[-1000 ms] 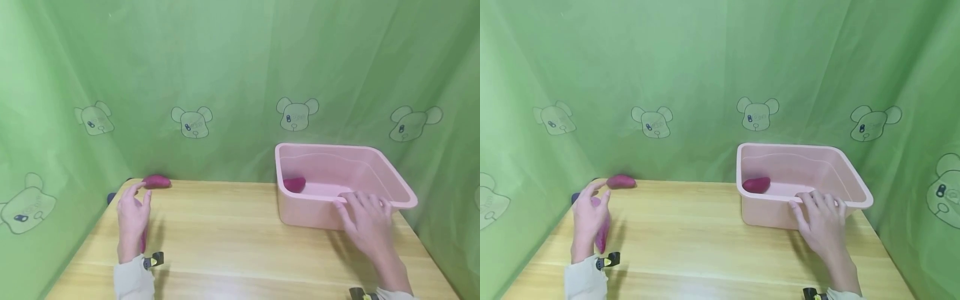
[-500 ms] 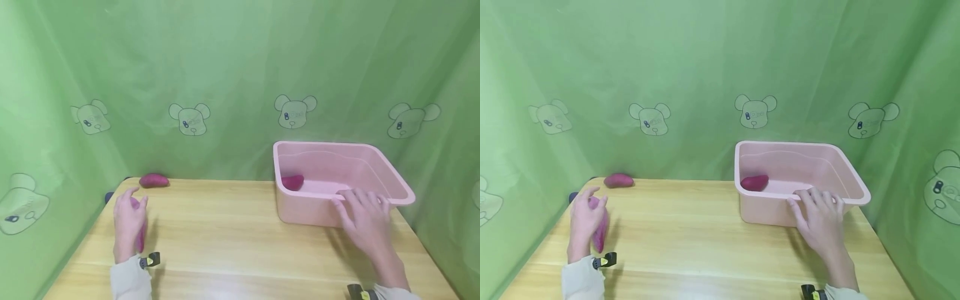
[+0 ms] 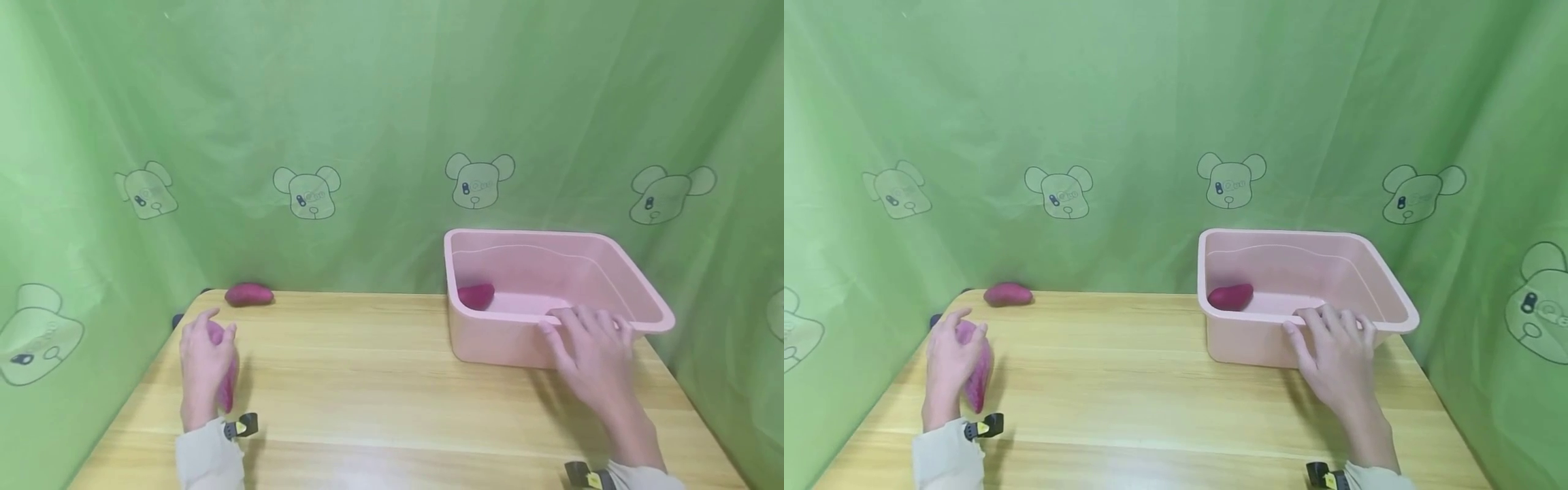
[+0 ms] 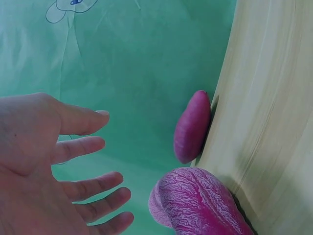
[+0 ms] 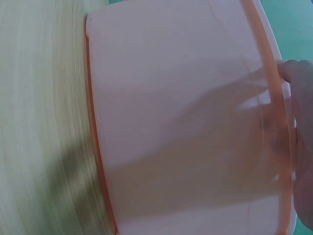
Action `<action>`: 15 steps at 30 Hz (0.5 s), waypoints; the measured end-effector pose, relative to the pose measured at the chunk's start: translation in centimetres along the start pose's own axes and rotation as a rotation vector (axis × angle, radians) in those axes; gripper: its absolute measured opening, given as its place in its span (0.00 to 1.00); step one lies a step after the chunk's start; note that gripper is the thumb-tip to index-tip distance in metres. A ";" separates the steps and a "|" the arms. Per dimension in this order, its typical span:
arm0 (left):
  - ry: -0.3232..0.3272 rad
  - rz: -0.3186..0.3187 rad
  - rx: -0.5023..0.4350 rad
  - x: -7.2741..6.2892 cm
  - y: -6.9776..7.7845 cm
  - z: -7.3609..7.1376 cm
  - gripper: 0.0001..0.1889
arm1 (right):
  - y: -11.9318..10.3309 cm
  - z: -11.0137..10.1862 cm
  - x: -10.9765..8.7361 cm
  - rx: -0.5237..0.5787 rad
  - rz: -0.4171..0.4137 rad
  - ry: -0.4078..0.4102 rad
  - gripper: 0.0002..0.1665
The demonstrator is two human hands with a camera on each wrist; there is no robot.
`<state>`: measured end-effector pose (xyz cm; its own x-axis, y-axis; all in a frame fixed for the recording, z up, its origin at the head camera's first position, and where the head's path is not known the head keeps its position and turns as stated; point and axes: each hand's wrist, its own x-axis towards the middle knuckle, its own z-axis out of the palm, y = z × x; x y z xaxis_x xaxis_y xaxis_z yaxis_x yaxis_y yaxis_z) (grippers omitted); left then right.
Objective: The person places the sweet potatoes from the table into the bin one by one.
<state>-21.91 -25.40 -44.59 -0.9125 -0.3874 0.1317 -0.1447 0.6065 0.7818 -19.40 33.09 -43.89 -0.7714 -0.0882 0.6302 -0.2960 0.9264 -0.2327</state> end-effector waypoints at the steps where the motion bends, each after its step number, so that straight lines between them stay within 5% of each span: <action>1: -0.009 -0.015 -0.001 0.0 -0.1 -0.1 0.32 | 0.0 0.0 -0.1 0.001 0.002 0.000 0.19; 15: -0.048 -0.072 0.086 0.6 -1.0 0.9 0.37 | 0.0 0.0 0.1 0.009 -0.009 0.010 0.20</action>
<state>-22.61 -25.59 -45.80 -0.9155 -0.3996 0.0460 -0.2409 0.6361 0.7330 -19.51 33.02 -43.82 -0.7633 -0.0931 0.6394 -0.3079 0.9224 -0.2332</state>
